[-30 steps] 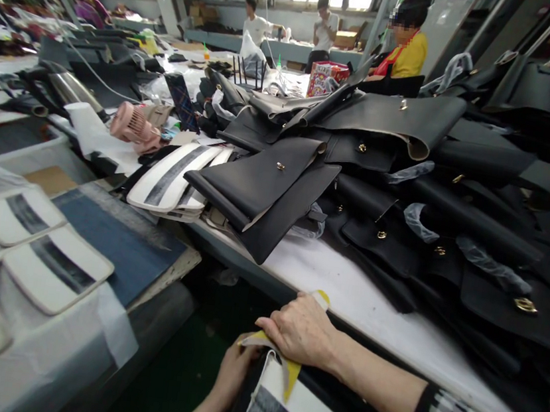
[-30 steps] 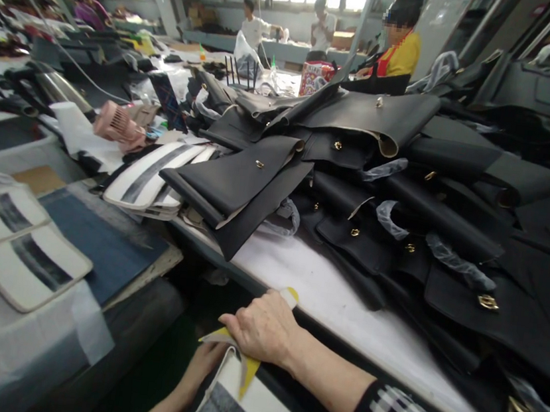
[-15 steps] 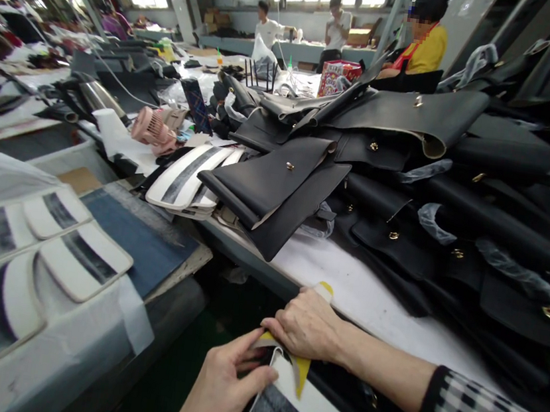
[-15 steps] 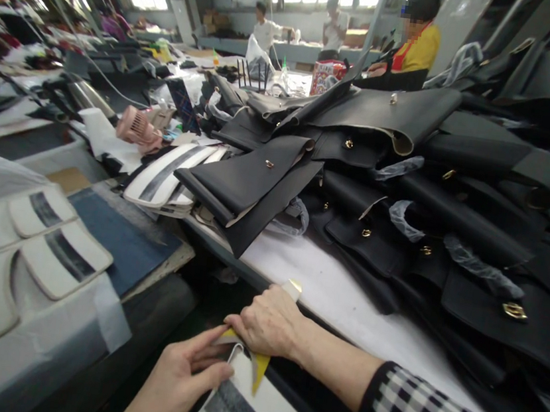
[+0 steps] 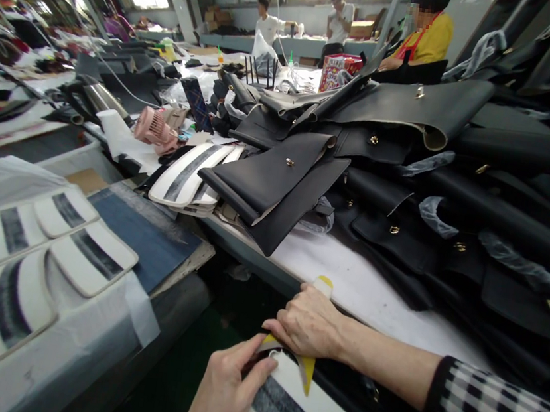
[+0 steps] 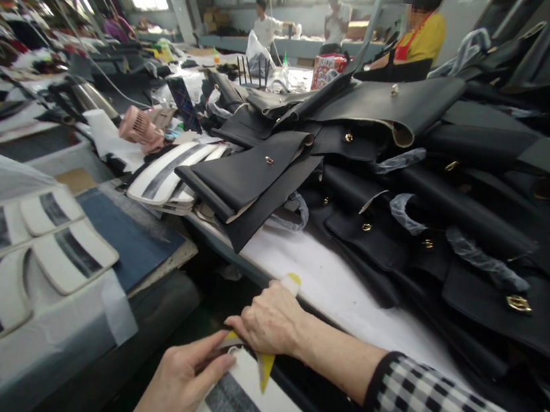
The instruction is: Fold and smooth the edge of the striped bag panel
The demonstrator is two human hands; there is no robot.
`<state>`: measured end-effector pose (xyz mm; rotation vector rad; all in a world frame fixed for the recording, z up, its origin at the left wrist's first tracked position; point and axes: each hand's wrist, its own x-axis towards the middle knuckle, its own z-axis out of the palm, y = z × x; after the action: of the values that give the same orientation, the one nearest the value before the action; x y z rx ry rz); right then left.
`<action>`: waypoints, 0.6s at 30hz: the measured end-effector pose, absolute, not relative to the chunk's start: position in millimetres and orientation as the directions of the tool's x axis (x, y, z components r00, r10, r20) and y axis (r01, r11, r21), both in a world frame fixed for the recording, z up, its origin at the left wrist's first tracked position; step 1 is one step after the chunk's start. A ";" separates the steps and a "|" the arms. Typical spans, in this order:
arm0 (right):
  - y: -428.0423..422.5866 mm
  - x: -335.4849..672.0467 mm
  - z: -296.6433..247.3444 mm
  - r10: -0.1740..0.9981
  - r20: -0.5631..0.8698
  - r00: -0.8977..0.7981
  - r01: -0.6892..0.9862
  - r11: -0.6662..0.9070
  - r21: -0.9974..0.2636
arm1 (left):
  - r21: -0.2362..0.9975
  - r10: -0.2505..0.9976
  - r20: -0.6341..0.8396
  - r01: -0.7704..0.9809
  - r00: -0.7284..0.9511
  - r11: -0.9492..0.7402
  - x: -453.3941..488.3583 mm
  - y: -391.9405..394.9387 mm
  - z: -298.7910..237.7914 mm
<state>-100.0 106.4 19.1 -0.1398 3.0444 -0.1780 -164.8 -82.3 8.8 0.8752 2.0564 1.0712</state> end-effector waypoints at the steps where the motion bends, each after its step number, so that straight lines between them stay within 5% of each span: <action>1: 106.2 -99.6 19.1 -0.099 -0.084 -0.992 -0.088 0.988 -0.125 | 0.846 0.793 -0.230 0.288 -0.564 0.449 -164.1 -82.8 8.5; 13: 98.5 -92.3 18.0 -0.120 -0.080 -0.990 -0.109 0.986 -0.129 | 0.755 0.841 -0.198 0.470 -0.503 0.458 -160.4 -82.6 6.7; 18: 104.4 -69.6 -41.8 -0.067 0.164 -0.984 -0.100 0.973 -0.208 | 0.630 0.878 -0.186 0.632 -0.441 0.451 -155.2 -81.4 -21.1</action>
<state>-69.6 104.4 -41.8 -0.1395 3.2760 -0.3583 -155.2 -81.4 -21.1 1.2619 2.2115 0.6599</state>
